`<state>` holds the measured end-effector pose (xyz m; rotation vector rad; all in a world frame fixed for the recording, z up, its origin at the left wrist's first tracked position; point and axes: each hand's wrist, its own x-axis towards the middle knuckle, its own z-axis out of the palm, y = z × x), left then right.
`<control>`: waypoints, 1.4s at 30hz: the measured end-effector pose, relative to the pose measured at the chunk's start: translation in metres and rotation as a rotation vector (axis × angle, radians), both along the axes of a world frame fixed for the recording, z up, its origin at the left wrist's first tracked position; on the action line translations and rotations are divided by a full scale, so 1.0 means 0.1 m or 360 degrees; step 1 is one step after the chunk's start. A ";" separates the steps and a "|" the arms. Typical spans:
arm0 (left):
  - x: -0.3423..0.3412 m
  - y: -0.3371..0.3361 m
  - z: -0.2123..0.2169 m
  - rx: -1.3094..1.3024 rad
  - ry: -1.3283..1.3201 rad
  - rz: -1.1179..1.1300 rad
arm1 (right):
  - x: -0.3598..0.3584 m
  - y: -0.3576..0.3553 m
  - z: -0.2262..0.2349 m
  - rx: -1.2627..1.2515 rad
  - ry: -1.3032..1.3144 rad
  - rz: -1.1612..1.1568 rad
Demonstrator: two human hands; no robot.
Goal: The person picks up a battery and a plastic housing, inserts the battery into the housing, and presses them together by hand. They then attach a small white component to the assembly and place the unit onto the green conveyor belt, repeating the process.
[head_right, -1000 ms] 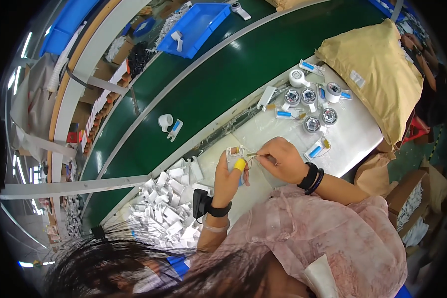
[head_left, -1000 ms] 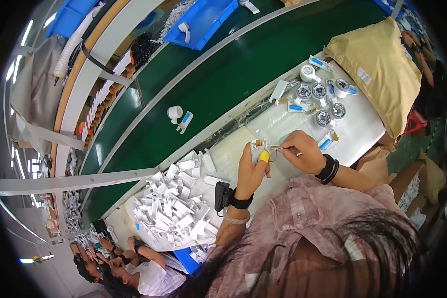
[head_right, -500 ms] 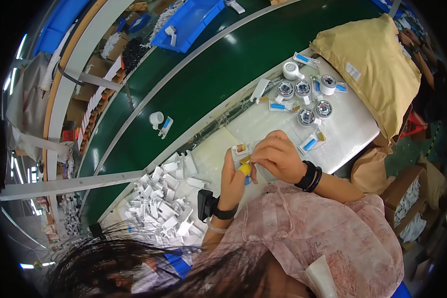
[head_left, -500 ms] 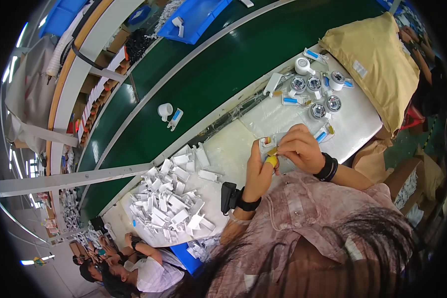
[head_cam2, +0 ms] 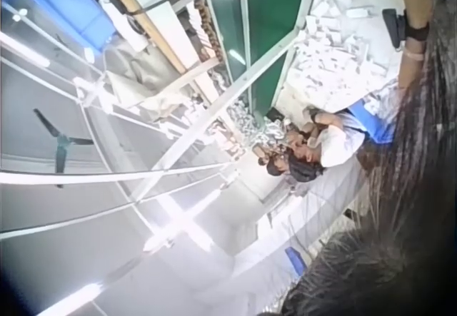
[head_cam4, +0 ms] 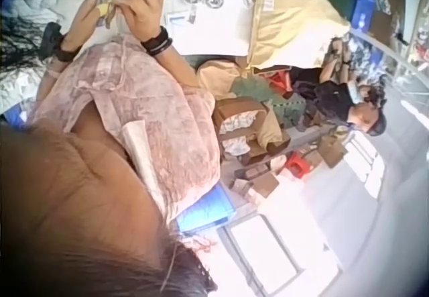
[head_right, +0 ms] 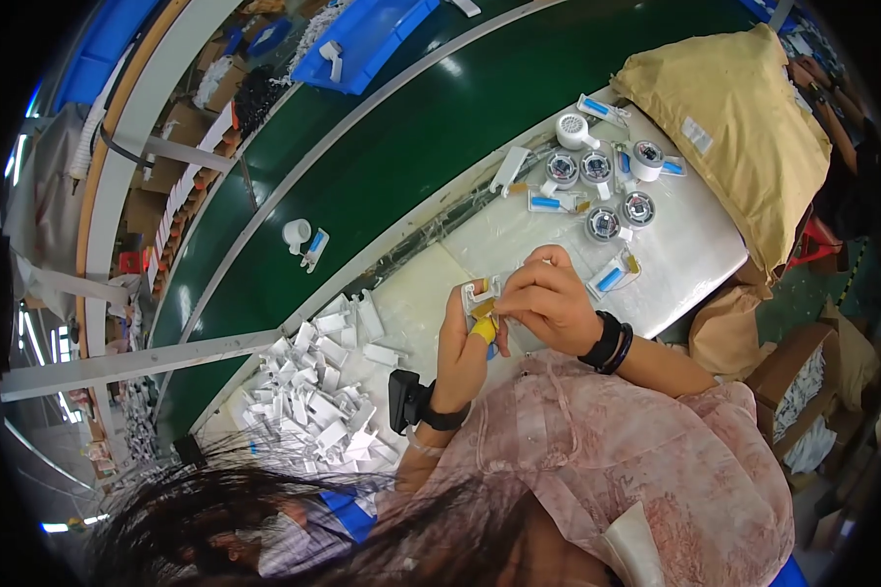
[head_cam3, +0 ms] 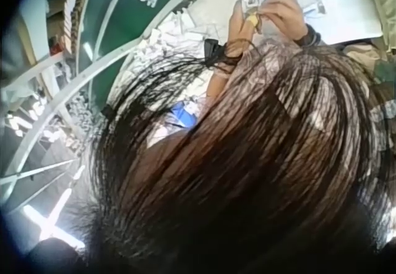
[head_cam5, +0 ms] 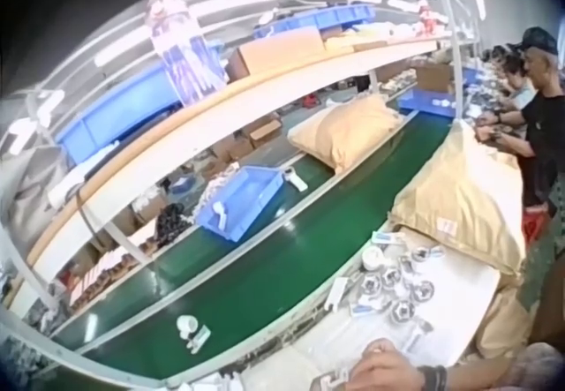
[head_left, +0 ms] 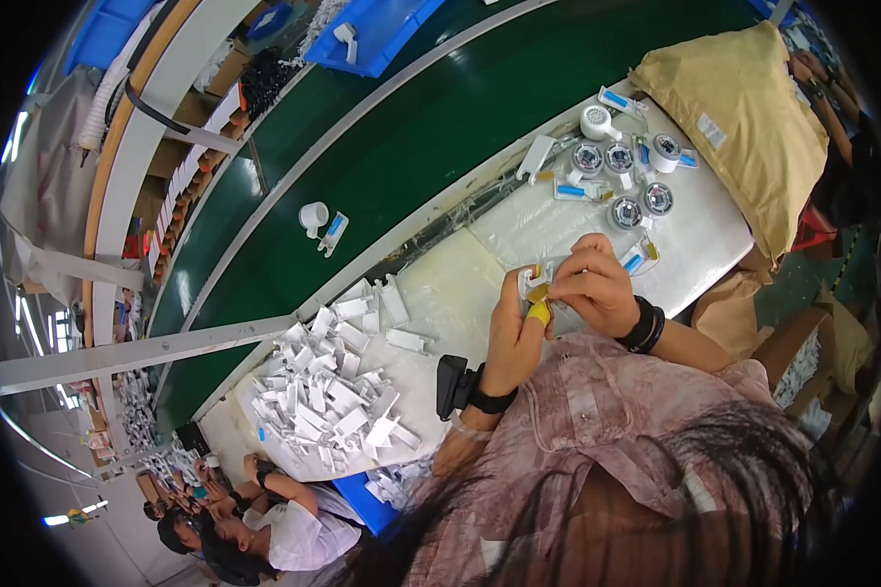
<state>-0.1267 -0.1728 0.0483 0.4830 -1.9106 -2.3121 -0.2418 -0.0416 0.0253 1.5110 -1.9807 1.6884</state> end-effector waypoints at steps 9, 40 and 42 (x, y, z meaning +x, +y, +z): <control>0.05 0.00 -0.18 -0.0150 0.0200 0.0040 | 0.01 -0.02 0.04 0.0025 -0.0010 -0.0012; 0.03 0.05 -0.12 -0.0514 0.0063 0.0099 | 0.00 0.01 0.06 0.0138 0.0040 0.0045; -0.01 0.00 -0.15 -0.0607 0.0112 0.0106 | -0.01 -0.03 0.04 0.0135 0.0051 0.0007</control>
